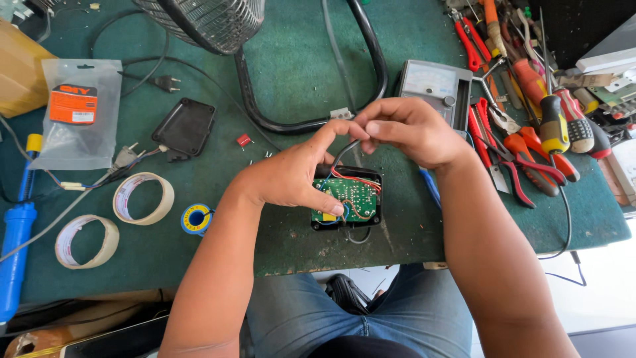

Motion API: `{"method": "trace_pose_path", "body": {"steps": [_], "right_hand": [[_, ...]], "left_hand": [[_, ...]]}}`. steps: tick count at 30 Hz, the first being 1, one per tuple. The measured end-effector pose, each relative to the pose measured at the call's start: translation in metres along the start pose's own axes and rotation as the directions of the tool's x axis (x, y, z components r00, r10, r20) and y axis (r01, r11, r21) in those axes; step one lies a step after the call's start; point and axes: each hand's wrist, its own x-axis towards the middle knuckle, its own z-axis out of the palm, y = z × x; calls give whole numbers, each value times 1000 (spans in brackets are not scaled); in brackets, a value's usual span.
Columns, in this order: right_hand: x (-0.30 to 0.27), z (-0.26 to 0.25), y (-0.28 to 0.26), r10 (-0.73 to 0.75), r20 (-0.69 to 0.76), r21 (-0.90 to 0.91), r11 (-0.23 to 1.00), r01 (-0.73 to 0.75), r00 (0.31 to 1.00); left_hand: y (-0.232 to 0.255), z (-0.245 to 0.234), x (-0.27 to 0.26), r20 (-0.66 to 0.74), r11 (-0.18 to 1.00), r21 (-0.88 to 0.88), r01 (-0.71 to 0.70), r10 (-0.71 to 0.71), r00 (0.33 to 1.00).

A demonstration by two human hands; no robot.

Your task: The person works on a small electronic device, using a screwdriver to tighten screws on the circuit board. They then place the device into a black plastic casing and secure it.

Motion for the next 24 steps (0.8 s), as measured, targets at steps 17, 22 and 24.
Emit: {"method": "trace_pose_path", "body": {"steps": [17, 22, 24], "right_hand": [[-1, 12, -8, 133, -61, -485, 862, -146, 989], [-4, 16, -20, -5, 95, -509, 859, 53, 996], [-7, 17, -22, -21, 106, -457, 887, 67, 994]], "left_hand": [[-34, -7, 5, -67, 901, 300, 312, -307, 950], [-28, -7, 5, -61, 900, 289, 325, -321, 945], [-20, -8, 3, -68, 896, 298, 328, -323, 944]]}}
